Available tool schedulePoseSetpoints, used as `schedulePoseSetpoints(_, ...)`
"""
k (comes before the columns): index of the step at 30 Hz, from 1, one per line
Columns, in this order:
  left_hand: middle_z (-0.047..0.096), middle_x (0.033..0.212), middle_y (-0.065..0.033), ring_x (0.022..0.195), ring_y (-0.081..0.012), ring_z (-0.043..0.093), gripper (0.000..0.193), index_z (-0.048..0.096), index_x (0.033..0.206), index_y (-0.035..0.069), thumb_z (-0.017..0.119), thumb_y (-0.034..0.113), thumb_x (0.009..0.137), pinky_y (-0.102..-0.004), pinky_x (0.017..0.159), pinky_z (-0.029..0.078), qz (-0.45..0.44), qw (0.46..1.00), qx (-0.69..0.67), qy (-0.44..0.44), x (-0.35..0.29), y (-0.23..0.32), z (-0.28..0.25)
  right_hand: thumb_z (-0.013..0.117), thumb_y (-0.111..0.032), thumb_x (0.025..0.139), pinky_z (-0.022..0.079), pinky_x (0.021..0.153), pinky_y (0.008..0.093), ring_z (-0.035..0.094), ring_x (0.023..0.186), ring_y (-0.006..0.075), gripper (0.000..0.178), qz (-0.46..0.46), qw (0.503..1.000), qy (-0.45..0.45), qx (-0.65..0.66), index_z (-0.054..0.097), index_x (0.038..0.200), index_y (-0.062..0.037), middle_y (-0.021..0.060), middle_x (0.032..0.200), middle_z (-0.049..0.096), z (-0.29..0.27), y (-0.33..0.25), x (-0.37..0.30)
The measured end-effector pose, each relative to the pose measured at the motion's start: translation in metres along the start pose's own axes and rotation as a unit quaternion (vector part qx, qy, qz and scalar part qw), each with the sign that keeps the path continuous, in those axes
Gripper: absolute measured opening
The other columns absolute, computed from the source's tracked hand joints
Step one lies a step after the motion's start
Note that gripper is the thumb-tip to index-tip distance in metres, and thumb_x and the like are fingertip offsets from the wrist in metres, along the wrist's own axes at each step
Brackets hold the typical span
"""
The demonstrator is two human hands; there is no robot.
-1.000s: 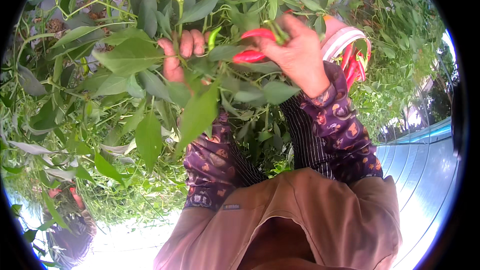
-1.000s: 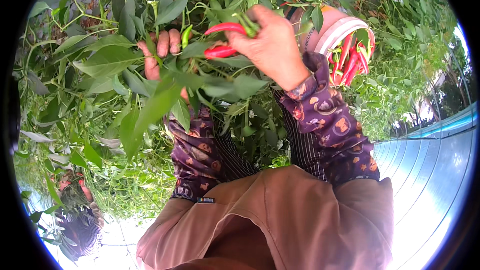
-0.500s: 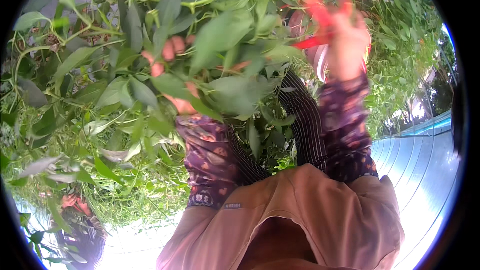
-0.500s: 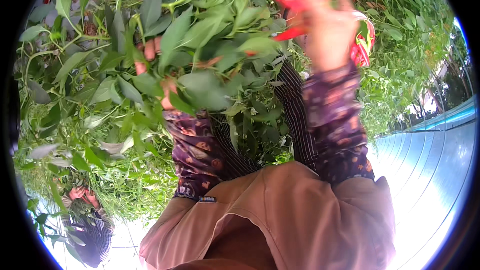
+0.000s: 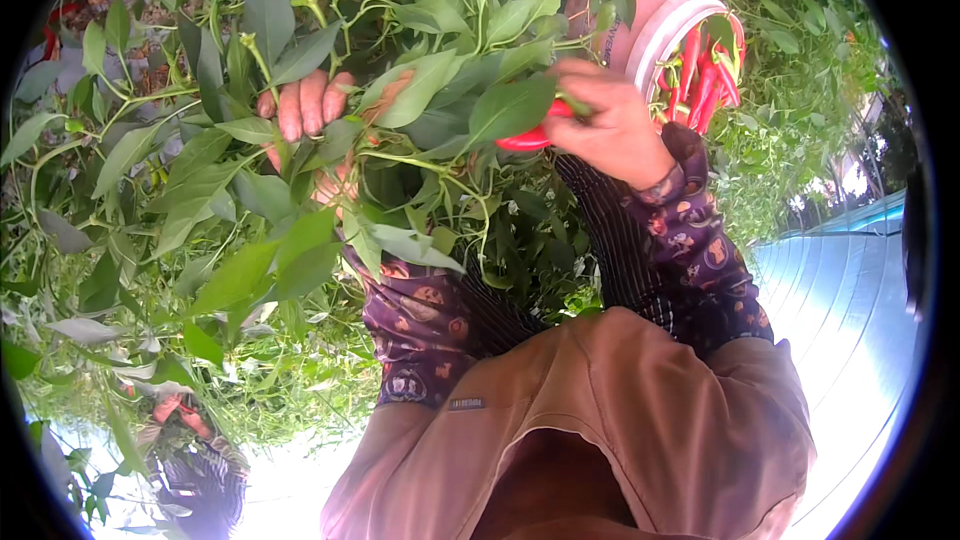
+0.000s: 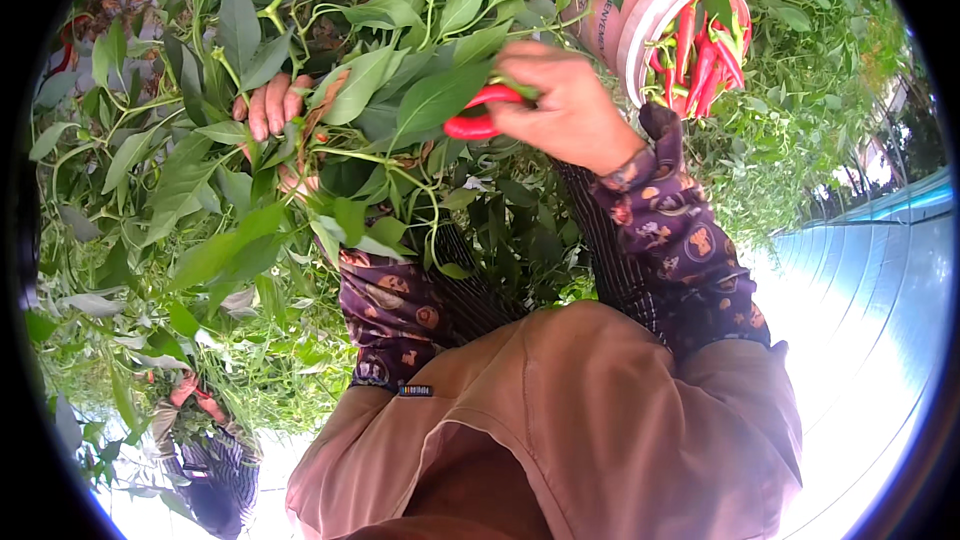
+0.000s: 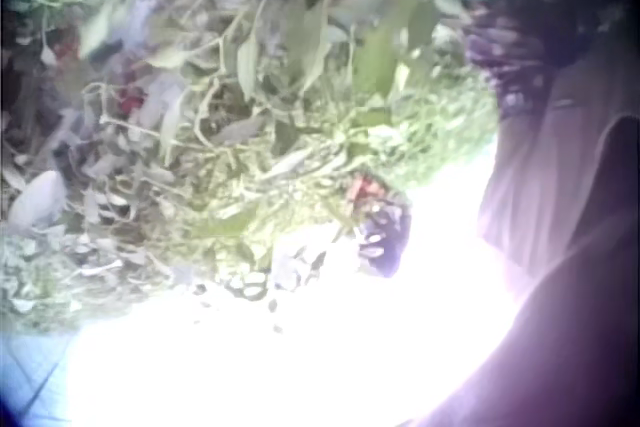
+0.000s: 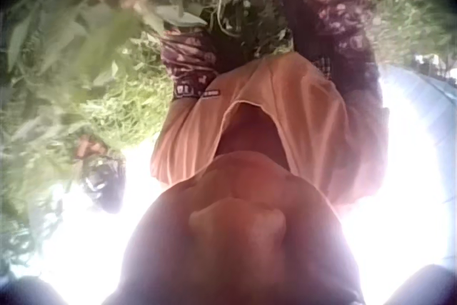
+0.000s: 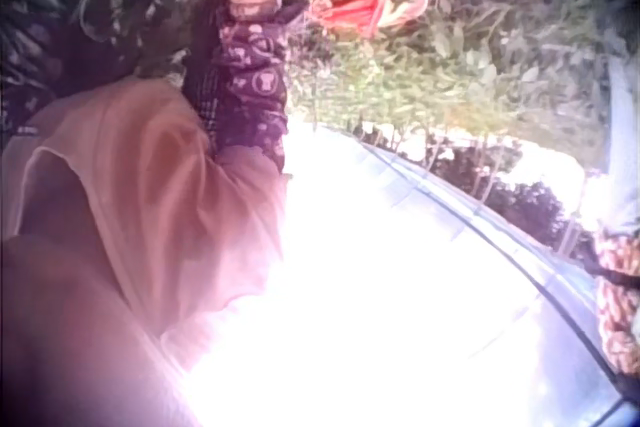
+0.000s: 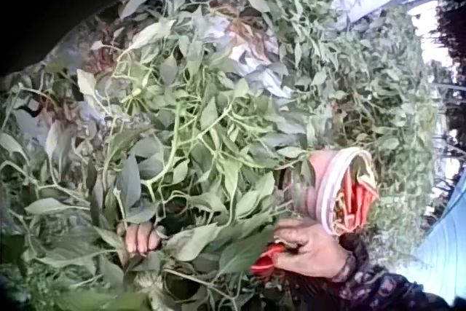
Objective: The person harvests peppers by hand and using shears, placing them into a white bucket. The person reaches into the plants, selects ripe peppers, cuts or pulls them, and drops them into the bucket filled with red and green peppers.
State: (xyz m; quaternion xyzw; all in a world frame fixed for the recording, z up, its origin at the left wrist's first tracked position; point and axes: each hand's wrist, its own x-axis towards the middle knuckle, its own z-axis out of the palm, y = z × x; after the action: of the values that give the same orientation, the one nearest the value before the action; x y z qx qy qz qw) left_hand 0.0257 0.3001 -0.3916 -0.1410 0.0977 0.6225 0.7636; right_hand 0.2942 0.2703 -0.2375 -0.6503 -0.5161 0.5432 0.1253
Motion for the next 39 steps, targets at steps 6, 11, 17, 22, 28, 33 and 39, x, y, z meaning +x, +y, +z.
schedulePoseSetpoints(6, 0.059, 0.085, 0.0033, 0.079, -0.0136, 0.049, 0.038, 0.049, 0.116, 0.010, 0.072, 0.015, 0.085, -0.0293, 0.076, 0.035, -0.005, 0.995, -0.014, -0.097, 0.007, 0.009, -0.032, 0.071, -0.016, 0.077, 0.052, 0.066, 0.0403, 0.063, 0.076, 0.0308, 0.024, -0.085, 0.982, -0.006, -0.168, 0.070, 0.100, -0.0104, 0.0101, 0.083, 0.059, 0.049, -0.005, 0.025)
schedulePoseSetpoints(11, 0.053, 0.080, 0.0043, 0.077, -0.0134, 0.044, 0.033, 0.047, 0.104, 0.013, 0.073, 0.013, 0.083, -0.0307, 0.081, 0.035, 0.022, 0.999, -0.019, -0.032, 0.004, 0.006, -0.019, 0.065, -0.017, 0.074, 0.051, 0.063, 0.0395, 0.062, 0.074, 0.0302, 0.014, -0.090, 0.972, 0.033, -0.216, 0.065, 0.087, -0.0093, 0.0097, 0.080, 0.056, 0.059, -0.007, 0.031)
schedulePoseSetpoints(17, 0.051, 0.082, 0.0023, 0.076, -0.0140, 0.046, 0.036, 0.047, 0.116, 0.008, 0.069, 0.020, 0.090, -0.0314, 0.075, 0.038, 0.045, 0.997, 0.047, -0.032, -0.005, 0.003, -0.004, 0.071, -0.010, 0.074, 0.052, 0.070, 0.0417, 0.064, 0.078, 0.0302, 0.021, 0.017, 0.953, -0.086, -0.289, 0.067, 0.093, -0.0028, 0.0123, 0.090, 0.060, -0.002, -0.011, -0.026)
schedulePoseSetpoints(22, 0.055, 0.082, 0.0012, 0.075, -0.0137, 0.048, 0.039, 0.050, 0.115, 0.008, 0.071, 0.025, 0.087, -0.0303, 0.071, 0.037, 0.031, 0.998, 0.032, -0.038, -0.004, 0.011, -0.020, 0.072, -0.008, 0.089, 0.053, 0.048, 0.0200, 0.069, 0.071, 0.0100, 0.030, 0.382, 0.910, 0.160, 0.004, 0.064, 0.118, -0.0014, 0.0056, 0.095, 0.071, -0.113, 0.017, -0.104)
schedulePoseSetpoints(28, 0.055, 0.086, 0.0028, 0.079, -0.0156, 0.046, 0.044, 0.046, 0.105, 0.011, 0.071, 0.038, 0.081, -0.0342, 0.085, 0.037, -0.025, 0.990, -0.029, -0.135, 0.007, 0.019, -0.042, 0.076, -0.034, 0.084, 0.047, 0.058, 0.0394, 0.060, 0.061, 0.0233, 0.040, 0.370, 0.812, 0.356, -0.276, 0.062, 0.078, 0.0033, 0.0154, 0.074, 0.059, -0.199, 0.096, -0.174)
schedulePoseSetpoints(33, 0.058, 0.089, 0.0026, 0.079, -0.0160, 0.050, 0.050, 0.047, 0.114, 0.007, 0.070, 0.040, 0.085, -0.0333, 0.079, 0.039, 0.047, 0.997, 0.009, -0.061, -0.001, 0.018, -0.040, 0.075, -0.041, 0.086, 0.047, 0.097, 0.0444, 0.058, 0.113, 0.0360, 0.067, 0.337, 0.854, 0.377, -0.122, 0.053, 0.133, 0.0007, 0.0233, 0.127, 0.052, -0.175, 0.190, -0.154)
schedulePoseSetpoints(39, 0.063, 0.090, -0.0032, 0.083, -0.0180, 0.054, 0.031, 0.057, 0.110, 0.009, 0.053, 0.037, 0.098, -0.0366, 0.074, 0.040, -0.031, 0.991, 0.109, -0.077, 0.008, 0.023, -0.011, 0.076, -0.019, 0.086, 0.045, 0.105, 0.0370, 0.056, 0.122, 0.0233, 0.087, 0.237, 0.868, 0.436, 0.014, 0.023, 0.152, 0.0018, 0.0152, 0.135, 0.055, -0.146, 0.207, -0.118)
